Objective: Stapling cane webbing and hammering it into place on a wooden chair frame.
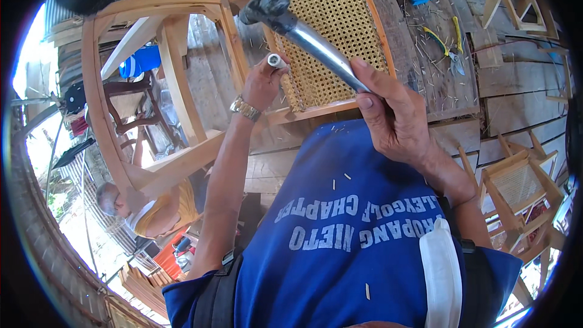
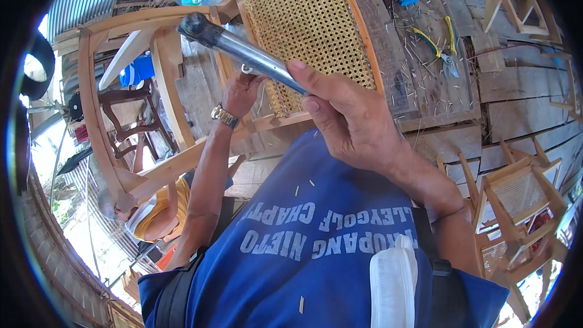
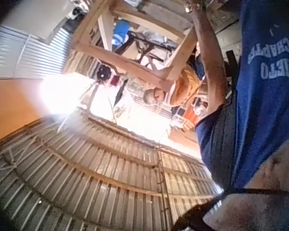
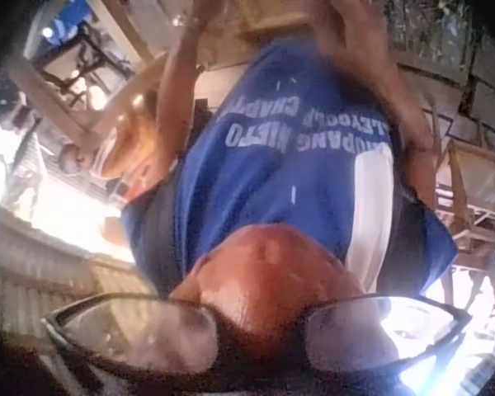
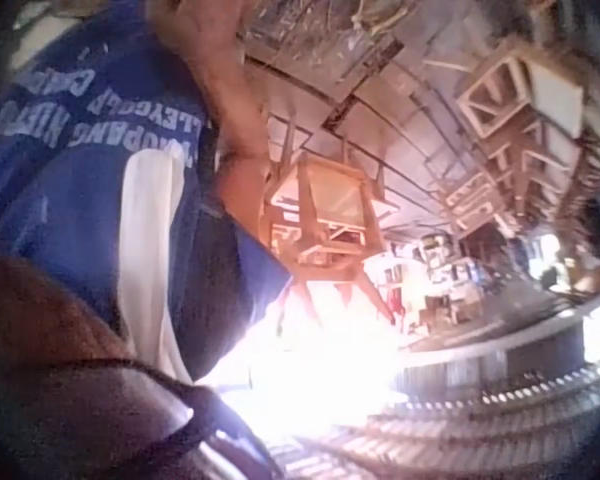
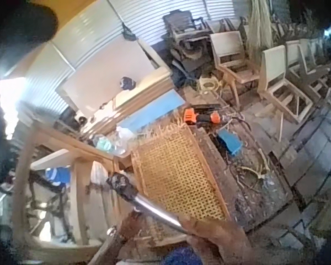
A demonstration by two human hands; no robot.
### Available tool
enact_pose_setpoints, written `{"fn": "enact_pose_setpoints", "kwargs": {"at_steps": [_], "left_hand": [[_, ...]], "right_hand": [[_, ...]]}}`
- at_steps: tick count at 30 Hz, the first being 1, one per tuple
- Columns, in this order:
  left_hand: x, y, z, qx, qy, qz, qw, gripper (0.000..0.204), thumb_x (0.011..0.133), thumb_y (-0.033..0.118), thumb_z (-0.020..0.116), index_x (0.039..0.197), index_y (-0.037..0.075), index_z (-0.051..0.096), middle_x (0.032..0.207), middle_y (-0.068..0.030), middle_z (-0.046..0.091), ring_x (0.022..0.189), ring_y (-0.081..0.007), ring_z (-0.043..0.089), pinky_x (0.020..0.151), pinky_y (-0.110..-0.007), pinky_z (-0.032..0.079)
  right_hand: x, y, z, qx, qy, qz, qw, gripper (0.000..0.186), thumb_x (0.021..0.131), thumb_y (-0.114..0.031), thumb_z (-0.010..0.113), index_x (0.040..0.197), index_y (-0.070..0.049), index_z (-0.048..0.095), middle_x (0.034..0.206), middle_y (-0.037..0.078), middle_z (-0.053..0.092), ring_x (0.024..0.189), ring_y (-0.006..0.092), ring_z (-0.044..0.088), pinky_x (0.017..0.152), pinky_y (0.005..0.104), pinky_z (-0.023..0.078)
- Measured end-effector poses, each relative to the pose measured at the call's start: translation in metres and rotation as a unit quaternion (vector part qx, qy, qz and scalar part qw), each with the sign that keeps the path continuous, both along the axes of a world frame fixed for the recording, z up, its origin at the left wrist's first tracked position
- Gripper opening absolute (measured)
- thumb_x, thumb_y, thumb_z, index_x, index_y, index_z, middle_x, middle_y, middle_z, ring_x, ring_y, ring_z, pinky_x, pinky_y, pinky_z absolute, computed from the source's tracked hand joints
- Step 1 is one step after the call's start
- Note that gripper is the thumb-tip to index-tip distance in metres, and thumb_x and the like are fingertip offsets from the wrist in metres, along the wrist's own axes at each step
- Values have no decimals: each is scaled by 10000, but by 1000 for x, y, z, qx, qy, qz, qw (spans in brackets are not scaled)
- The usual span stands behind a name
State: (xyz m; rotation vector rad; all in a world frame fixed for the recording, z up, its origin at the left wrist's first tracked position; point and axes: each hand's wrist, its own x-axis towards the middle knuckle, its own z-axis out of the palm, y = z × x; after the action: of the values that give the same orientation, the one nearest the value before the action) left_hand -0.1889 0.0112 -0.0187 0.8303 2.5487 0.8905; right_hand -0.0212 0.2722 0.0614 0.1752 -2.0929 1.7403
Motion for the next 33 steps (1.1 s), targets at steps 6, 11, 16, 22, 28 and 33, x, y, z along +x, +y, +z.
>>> {"fn": "enact_pose_setpoints", "kwargs": {"at_steps": [6, 11, 16, 22, 28, 33], "left_hand": [[-8, -10, -23, 19, 1, -28, 999, 196, 892, 32, 673, 1077, 96, 687, 867, -149, 703, 744, -317, 674, 672, -391, 521], [-5, -13, -18, -29, -25, -22, 999, 227, 927, -40, 555, 1091, 86, 649, 924, -46, 706, 890, -163, 689, 788, -308, 535], [-2, -5, -5, -112, 23, -27, 993, 212, 911, 45, 645, 1118, 89, 658, 877, -133, 722, 812, -300, 709, 720, -369, 548], [18, -31, -7, 159, -157, 77, 972, 260, 947, -80, 578, 1157, 69, 616, 1143, -47, 684, 1051, -110, 622, 955, -265, 489], [11, -26, -1, 30, -129, 50, 990, 237, 953, -54, 594, 1156, 66, 610, 1138, -32, 681, 1074, -101, 613, 940, -270, 491], [6, -24, -14, 37, -40, 7, 999, 210, 922, 37, 655, 1113, 125, 653, 969, -69, 725, 862, -233, 703, 756, -346, 547]], "right_hand": [[3, -12, -46, 73, -88, 52, 992, 499, 923, 50, 630, 1403, -34, 526, 998, 164, 695, 791, 246, 684, 691, 347, 548], [-2, -24, -41, 49, -96, 34, 994, 502, 952, -37, 623, 1434, -144, 534, 885, 133, 661, 723, 237, 657, 624, 355, 530], [-2, -18, -56, 118, -200, 53, 971, 450, 971, -51, 610, 1410, -139, 559, 944, 137, 692, 726, 212, 657, 637, 336, 535], [3, 2, -50, -8, -170, -17, 985, 410, 993, -43, 595, 1397, -101, 562, 1040, 116, 722, 730, 109, 602, 645, 275, 504], [1, -1, -55, -9, -117, -32, 993, 409, 991, -13, 585, 1393, -83, 554, 1173, 133, 711, 835, 117, 661, 705, 267, 525], [3, -5, -52, -20, -165, 13, 986, 404, 991, -17, 583, 1390, -74, 552, 1231, 156, 692, 962, 145, 697, 759, 281, 546]]}}
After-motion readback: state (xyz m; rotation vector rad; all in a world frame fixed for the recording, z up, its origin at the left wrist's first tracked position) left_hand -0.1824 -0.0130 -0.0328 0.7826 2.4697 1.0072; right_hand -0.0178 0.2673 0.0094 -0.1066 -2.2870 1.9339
